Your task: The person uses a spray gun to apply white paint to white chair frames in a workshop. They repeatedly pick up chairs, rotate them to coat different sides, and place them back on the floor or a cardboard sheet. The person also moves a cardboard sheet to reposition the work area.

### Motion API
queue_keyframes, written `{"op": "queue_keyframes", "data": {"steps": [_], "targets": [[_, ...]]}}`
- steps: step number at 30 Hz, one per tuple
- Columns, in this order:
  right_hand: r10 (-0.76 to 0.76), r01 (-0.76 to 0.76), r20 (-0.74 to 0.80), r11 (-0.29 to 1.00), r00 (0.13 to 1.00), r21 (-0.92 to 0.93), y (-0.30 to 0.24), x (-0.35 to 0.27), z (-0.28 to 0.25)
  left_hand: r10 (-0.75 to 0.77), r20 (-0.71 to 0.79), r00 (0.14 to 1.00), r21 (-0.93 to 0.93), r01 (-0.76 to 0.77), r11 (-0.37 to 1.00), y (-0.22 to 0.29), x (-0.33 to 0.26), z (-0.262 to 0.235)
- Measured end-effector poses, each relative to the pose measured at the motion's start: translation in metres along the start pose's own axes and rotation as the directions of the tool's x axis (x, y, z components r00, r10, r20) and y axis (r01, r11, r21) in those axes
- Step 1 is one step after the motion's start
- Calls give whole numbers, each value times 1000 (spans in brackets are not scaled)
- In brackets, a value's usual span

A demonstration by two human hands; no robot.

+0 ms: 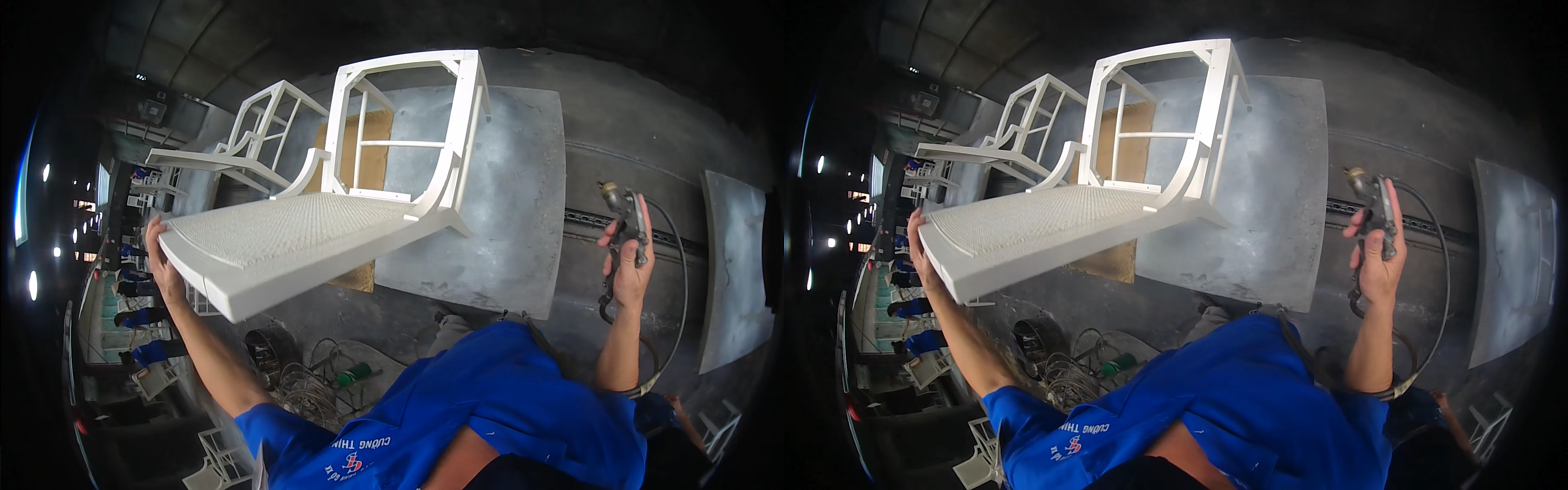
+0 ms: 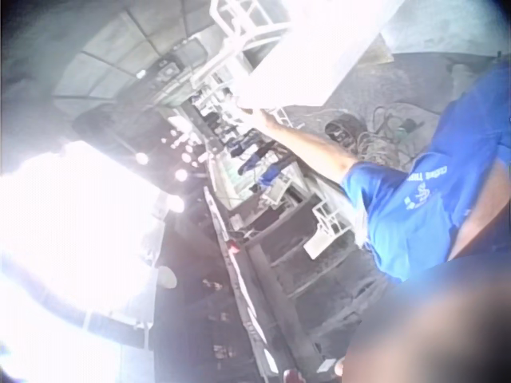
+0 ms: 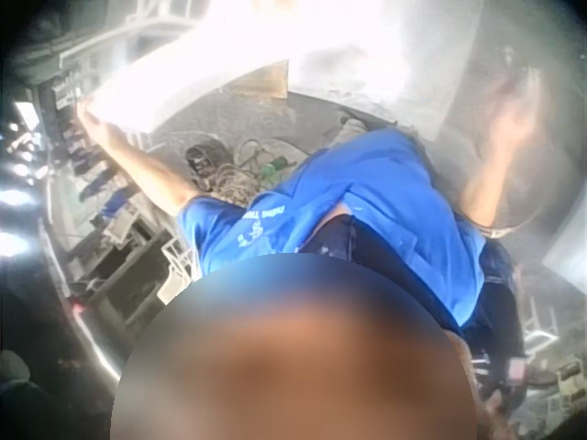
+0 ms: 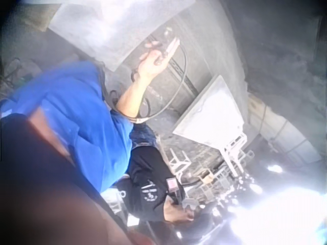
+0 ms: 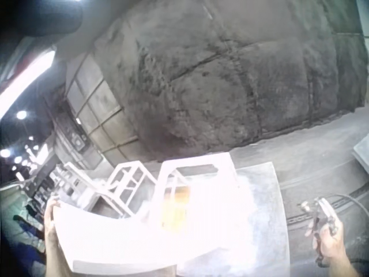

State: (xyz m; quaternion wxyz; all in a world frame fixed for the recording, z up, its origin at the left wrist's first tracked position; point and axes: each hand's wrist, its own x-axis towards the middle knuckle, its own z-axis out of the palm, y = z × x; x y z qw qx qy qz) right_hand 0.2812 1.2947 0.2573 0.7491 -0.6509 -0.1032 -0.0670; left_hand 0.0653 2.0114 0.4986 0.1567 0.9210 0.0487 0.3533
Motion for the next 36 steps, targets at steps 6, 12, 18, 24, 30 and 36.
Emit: {"op": "queue_keyframes", "data": {"steps": [6, 12, 18, 24, 30, 36], "targets": [[15, -62, -274, 985, 961, -162, 11, -48, -43, 84, -29, 996, -25, -84, 996, -20, 48, 29], [36, -150, -424, 960, 905, -238, 32, -65, -62, 122, -112, 986, 249, -91, 964, 79, 98, 102], [19, -165, -505, 955, 863, -247, 39, -71, -42, 203, -8, 979, 485, -174, 857, 267, 113, 188], [-69, -153, -618, 942, 783, -299, 29, -114, 24, 502, 455, 735, -529, -230, 817, 315, 164, 186], [-224, -73, -717, 931, 660, -358, 11, -186, 127, 728, 315, 608, -733, -332, 594, 144, 192, 239], [-339, -66, -748, 889, 570, -453, -47, -230, 283, 234, 737, 634, -134, -202, 970, -75, 153, 449]]}}
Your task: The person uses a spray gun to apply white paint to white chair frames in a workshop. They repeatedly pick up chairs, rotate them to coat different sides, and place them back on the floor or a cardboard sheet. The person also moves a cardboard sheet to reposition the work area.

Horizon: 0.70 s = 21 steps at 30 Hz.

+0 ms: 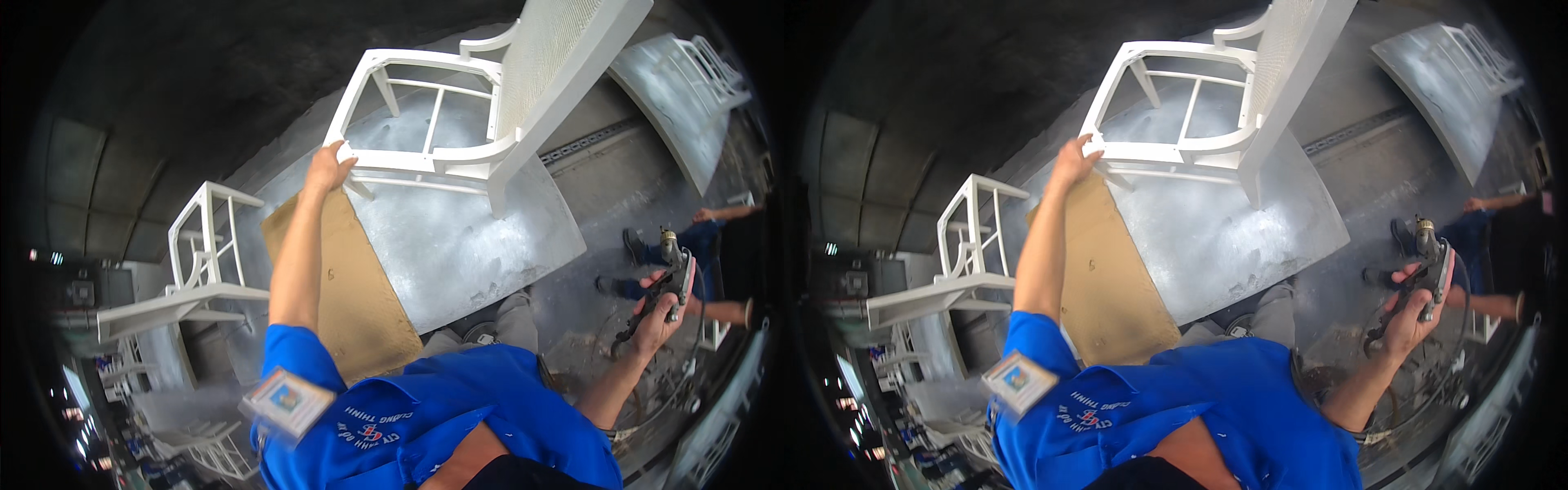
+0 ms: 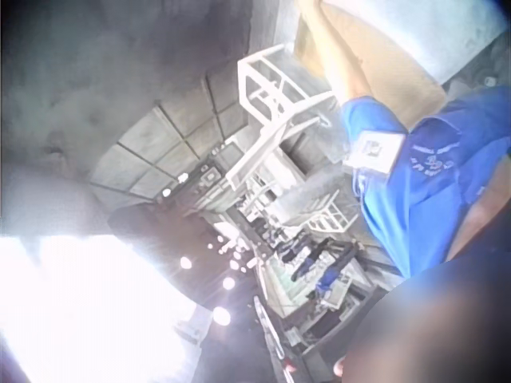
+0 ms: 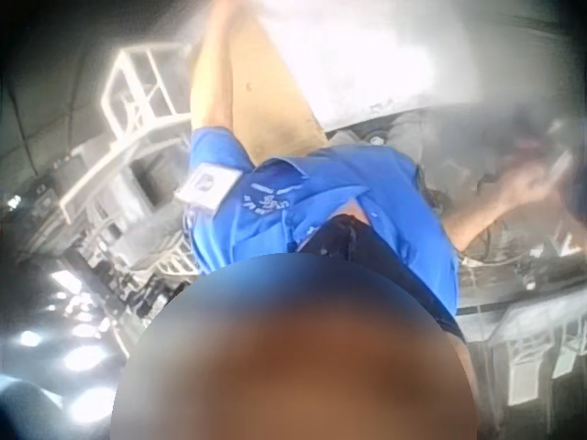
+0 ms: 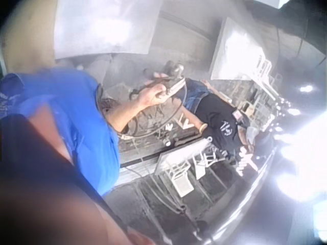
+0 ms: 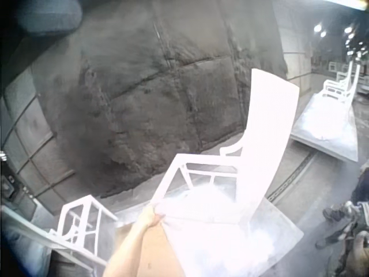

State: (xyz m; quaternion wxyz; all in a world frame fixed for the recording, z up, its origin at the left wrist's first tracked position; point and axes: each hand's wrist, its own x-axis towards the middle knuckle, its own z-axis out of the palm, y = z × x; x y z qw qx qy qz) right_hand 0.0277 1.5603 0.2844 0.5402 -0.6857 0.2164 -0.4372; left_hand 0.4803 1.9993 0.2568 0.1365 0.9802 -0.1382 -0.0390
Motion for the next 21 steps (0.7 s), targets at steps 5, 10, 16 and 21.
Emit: {"op": "queue_keyframes", "data": {"steps": [5, 10, 16, 21], "targets": [[-42, 33, -83, 994, 996, -109, -94, -69, 31, -536, -61, 842, -486, 444, 753, -158, 55, 118], [-54, 31, -145, 988, 988, -151, -136, -98, 84, -381, 182, 907, -916, 297, 270, -195, 105, 153], [-75, 77, 28, 993, 997, -94, -133, -104, 170, -299, 194, 934, -979, 203, 0, -184, 119, 168], [-147, 224, 305, 946, 941, -235, -83, -74, 240, -356, 215, 910, -974, 227, -8, -138, 41, 176]]}}
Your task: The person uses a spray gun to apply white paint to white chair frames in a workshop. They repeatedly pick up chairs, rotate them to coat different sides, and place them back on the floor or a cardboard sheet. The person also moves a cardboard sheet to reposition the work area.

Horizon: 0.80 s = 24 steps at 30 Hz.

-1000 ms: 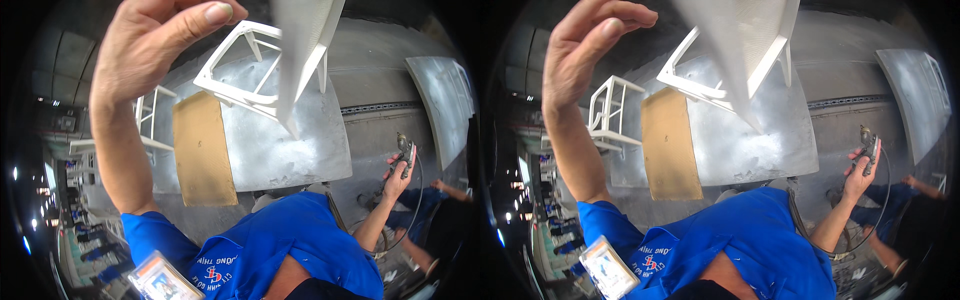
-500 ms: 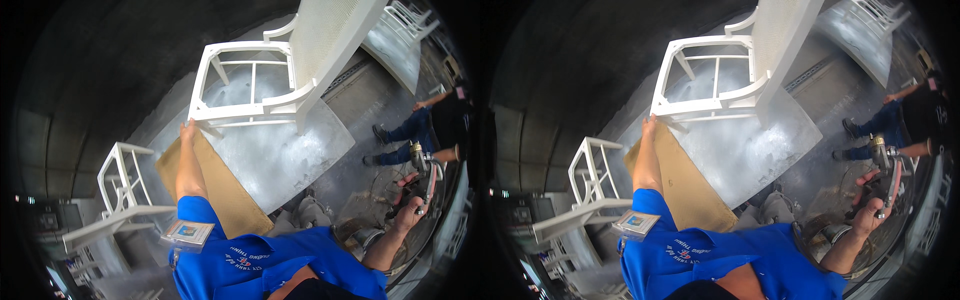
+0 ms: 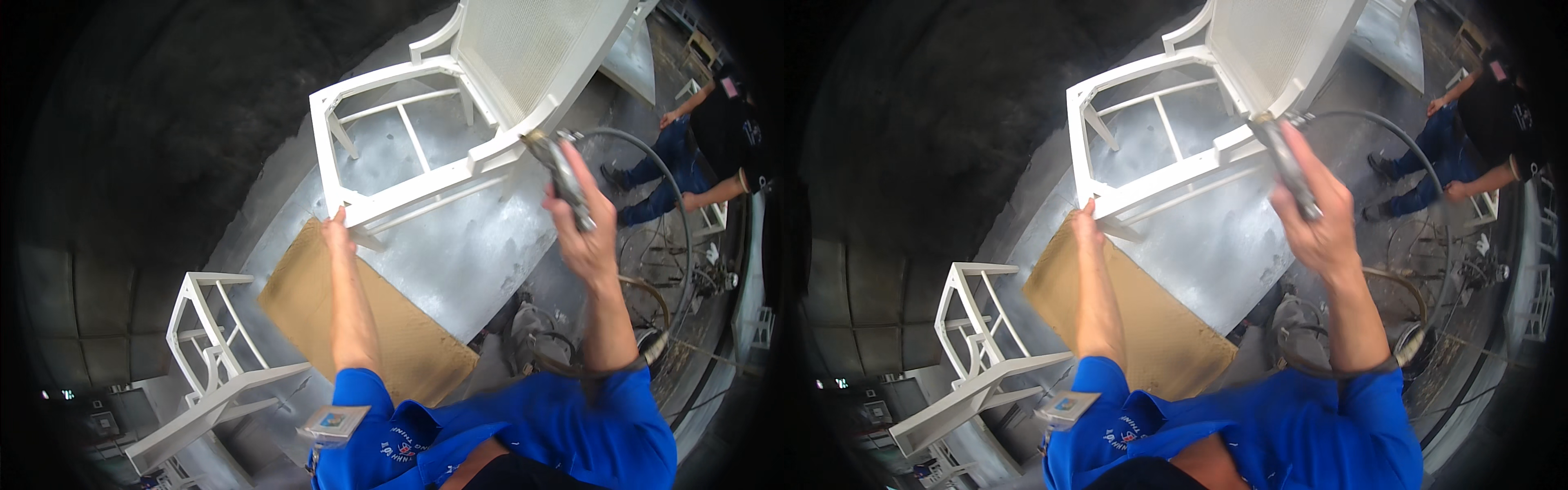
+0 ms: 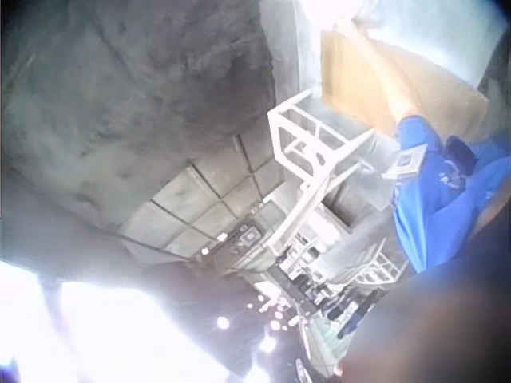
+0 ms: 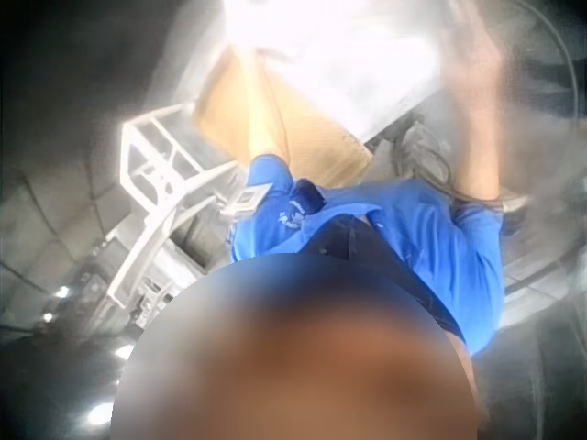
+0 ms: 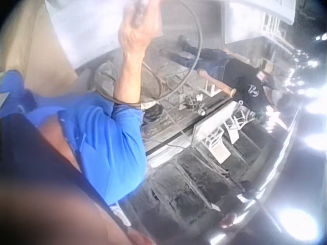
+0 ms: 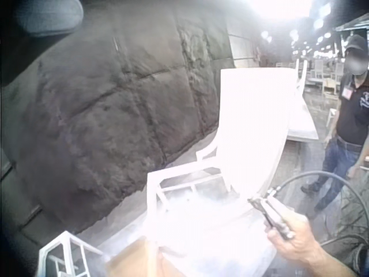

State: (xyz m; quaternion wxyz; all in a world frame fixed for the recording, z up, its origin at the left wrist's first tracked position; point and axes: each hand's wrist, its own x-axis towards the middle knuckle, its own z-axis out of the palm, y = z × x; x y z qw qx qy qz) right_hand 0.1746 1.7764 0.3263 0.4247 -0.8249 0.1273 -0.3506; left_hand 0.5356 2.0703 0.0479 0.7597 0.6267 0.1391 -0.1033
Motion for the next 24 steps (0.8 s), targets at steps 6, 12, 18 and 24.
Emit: {"op": "queue_keyframes", "data": {"steps": [6, 12, 18, 24], "targets": [[36, -35, -29, 999, 999, 32, 48, 17, 97, 18, -51, 999, 171, -9, 985, -15, -68, 6], [17, -23, 46, 990, 999, 136, 49, 10, 164, -19, -19, 1000, 248, 23, 968, -2, -72, 3], [-12, -36, 163, 957, 987, 288, 38, 10, 191, 20, -55, 998, 271, -4, 962, -2, -76, 9], [-17, 30, -120, 994, 993, 102, 49, 10, 160, 21, 5, 1000, 260, -22, 965, -1, -76, 8]]}}
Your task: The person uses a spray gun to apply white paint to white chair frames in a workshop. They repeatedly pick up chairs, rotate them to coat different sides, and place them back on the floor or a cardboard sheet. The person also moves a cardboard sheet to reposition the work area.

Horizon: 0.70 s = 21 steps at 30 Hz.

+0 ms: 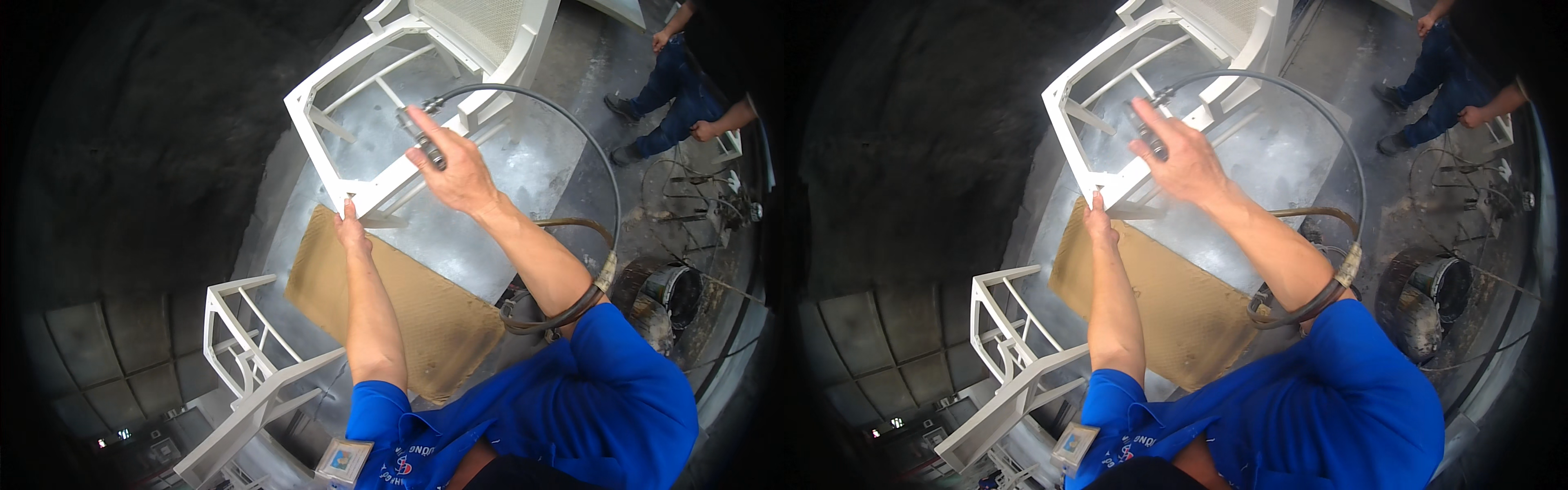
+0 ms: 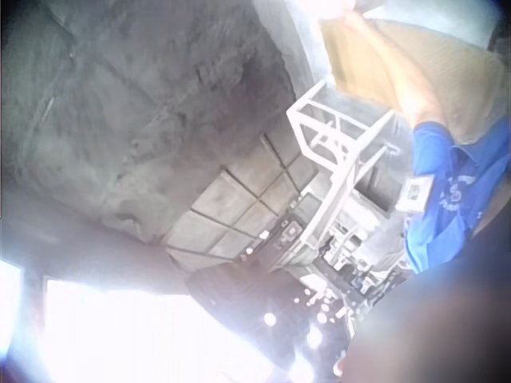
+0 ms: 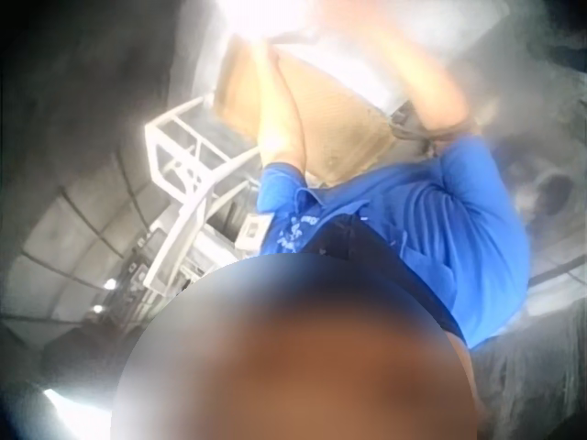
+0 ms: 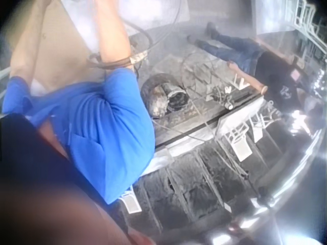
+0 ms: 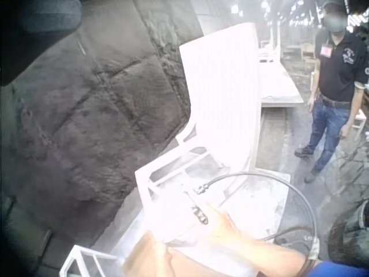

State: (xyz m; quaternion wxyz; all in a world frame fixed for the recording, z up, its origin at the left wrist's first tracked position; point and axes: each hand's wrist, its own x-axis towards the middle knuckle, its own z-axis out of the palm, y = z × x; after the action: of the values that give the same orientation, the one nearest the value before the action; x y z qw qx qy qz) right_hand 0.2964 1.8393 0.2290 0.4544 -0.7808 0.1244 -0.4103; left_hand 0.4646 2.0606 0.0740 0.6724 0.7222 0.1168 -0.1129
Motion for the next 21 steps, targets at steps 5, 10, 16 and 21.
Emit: {"op": "queue_keyframes", "data": {"steps": [5, 10, 16, 21], "targets": [[160, -160, -43, 987, 986, 15, 7, 2, -40, 2, -13, 1000, -45, -2, 999, -1, -2, 3], [80, -90, -115, 993, 990, -82, 4, 6, -56, -20, 0, 1000, 0, 20, 1000, 0, -1, 1], [38, -36, 29, 998, 999, -42, -6, 11, -52, -30, -83, 996, -34, 27, 999, -3, 1, 3], [49, -104, 272, 976, 961, 191, -25, -3, -63, -37, -6, 999, -2, 37, 999, -3, 5, -2]]}}
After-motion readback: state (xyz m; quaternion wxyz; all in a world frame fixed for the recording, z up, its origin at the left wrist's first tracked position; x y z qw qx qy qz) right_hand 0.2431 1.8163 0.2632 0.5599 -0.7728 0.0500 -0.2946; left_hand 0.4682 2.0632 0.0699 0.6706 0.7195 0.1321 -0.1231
